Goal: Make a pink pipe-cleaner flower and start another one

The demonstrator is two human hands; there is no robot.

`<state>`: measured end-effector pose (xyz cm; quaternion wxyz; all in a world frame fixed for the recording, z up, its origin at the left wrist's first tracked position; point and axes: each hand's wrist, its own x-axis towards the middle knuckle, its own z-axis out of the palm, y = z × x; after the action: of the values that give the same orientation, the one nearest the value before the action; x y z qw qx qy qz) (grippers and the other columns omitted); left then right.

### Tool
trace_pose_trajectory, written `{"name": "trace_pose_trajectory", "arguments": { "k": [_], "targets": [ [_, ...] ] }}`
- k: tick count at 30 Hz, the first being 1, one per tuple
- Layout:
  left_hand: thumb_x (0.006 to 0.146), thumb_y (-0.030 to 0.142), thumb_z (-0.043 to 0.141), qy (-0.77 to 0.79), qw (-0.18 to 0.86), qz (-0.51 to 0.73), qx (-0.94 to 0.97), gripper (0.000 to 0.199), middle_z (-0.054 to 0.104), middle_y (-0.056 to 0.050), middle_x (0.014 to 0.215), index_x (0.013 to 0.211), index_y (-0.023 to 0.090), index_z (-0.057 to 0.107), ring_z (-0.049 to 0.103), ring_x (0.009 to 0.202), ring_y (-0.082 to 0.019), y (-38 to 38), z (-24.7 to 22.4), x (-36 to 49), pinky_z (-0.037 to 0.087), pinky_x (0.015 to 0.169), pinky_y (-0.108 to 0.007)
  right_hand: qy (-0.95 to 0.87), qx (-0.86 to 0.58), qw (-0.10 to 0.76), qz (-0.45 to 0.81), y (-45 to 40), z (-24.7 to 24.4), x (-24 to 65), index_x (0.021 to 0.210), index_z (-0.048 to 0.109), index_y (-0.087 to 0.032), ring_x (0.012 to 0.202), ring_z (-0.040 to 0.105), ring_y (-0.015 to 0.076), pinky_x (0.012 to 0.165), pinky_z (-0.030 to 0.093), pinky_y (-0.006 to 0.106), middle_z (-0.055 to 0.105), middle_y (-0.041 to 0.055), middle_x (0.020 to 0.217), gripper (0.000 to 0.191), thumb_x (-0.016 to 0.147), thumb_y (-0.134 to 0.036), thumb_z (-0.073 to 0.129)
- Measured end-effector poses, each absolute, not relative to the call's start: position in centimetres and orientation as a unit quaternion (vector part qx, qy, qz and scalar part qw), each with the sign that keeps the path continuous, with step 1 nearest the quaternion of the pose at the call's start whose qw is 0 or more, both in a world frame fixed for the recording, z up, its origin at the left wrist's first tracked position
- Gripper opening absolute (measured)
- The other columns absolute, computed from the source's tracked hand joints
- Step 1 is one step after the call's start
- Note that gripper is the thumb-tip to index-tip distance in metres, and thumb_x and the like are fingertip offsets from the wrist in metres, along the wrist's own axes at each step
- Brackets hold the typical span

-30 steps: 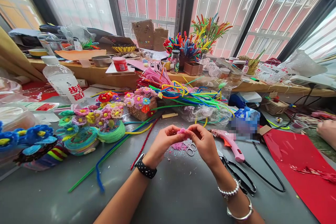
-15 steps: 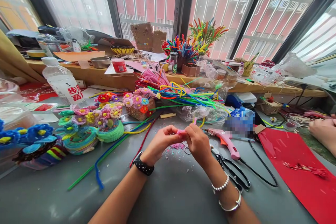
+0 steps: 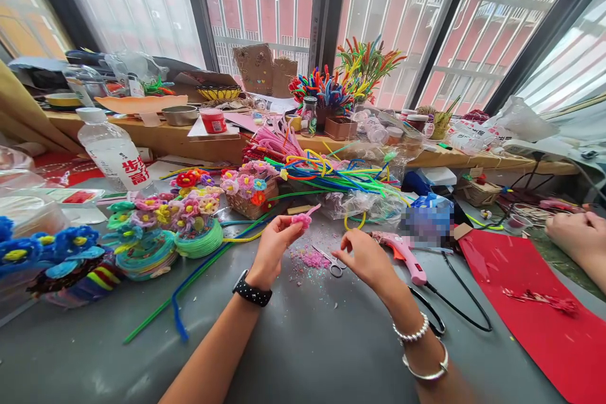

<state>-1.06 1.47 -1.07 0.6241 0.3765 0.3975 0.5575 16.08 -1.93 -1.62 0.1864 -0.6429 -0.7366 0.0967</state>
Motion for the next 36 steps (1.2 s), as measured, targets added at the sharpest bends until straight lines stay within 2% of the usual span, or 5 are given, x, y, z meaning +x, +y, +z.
{"name": "trace_pose_trajectory", "arguments": {
  "k": [6, 20, 23, 30, 36],
  "targets": [
    [0.059, 0.012, 0.067, 0.369, 0.661, 0.569, 0.320, 0.015, 0.063, -0.002, 0.073, 0.071, 0.012, 0.057, 0.059, 0.069, -0.010, 1.7, -1.2, -1.0, 0.045, 0.072, -0.023, -0.715, -0.693, 0.009, 0.088, -2.5, -2.1, 15.7, 0.084, 0.057, -0.010, 0.084, 0.055, 0.0258, 0.062, 0.040, 0.030, 0.058, 0.0140, 0.089, 0.018, 0.071, -0.023, 0.052],
    [0.061, 0.014, 0.065, 0.342, 0.682, 0.552, 0.337, 0.015, 0.063, 0.001, 0.075, 0.075, 0.014, 0.061, 0.058, 0.069, -0.008, 1.3, -1.1, -0.6, 0.046, 0.074, -0.020, -0.705, -0.704, -0.020, 0.085, -2.4, -2.0, 15.1, 0.081, 0.063, -0.008, 0.077, 0.060, 0.0243, 0.055, 0.038, 0.026, 0.063, 0.0159, 0.084, 0.021, 0.067, -0.012, 0.047],
    [0.061, 0.014, 0.065, 0.336, 0.682, 0.559, 0.331, 0.014, 0.063, 0.000, 0.075, 0.075, 0.014, 0.062, 0.058, 0.070, -0.008, 1.4, -1.0, -0.6, 0.046, 0.074, -0.020, -0.694, -0.713, 0.025, 0.097, -2.0, -1.7, 15.6, 0.073, 0.063, -0.013, 0.071, 0.059, 0.0203, 0.053, 0.036, 0.024, 0.064, 0.0101, 0.077, 0.017, 0.067, -0.017, 0.048],
    [0.060, 0.017, 0.066, 0.356, 0.673, 0.552, 0.339, 0.017, 0.065, -0.002, 0.075, 0.076, 0.014, 0.061, 0.060, 0.070, -0.011, 1.3, -0.6, -0.8, 0.046, 0.075, -0.025, -0.651, -0.605, 0.363, 0.280, -1.2, -1.3, 16.0, 0.069, 0.057, -0.015, 0.054, 0.048, 0.0115, 0.050, 0.034, 0.021, 0.056, 0.0004, 0.060, 0.021, 0.072, -0.034, 0.048],
    [0.060, 0.019, 0.067, 0.355, 0.670, 0.543, 0.361, 0.017, 0.065, -0.002, 0.073, 0.075, 0.014, 0.060, 0.060, 0.068, -0.011, 1.1, -0.6, -0.6, 0.046, 0.073, -0.027, -0.708, -0.560, 0.335, 0.269, -1.4, -1.8, 14.9, 0.060, 0.044, -0.017, 0.052, 0.039, 0.0101, 0.049, 0.030, 0.022, 0.043, -0.0032, 0.056, 0.035, 0.071, -0.049, 0.049]
  ]
}}
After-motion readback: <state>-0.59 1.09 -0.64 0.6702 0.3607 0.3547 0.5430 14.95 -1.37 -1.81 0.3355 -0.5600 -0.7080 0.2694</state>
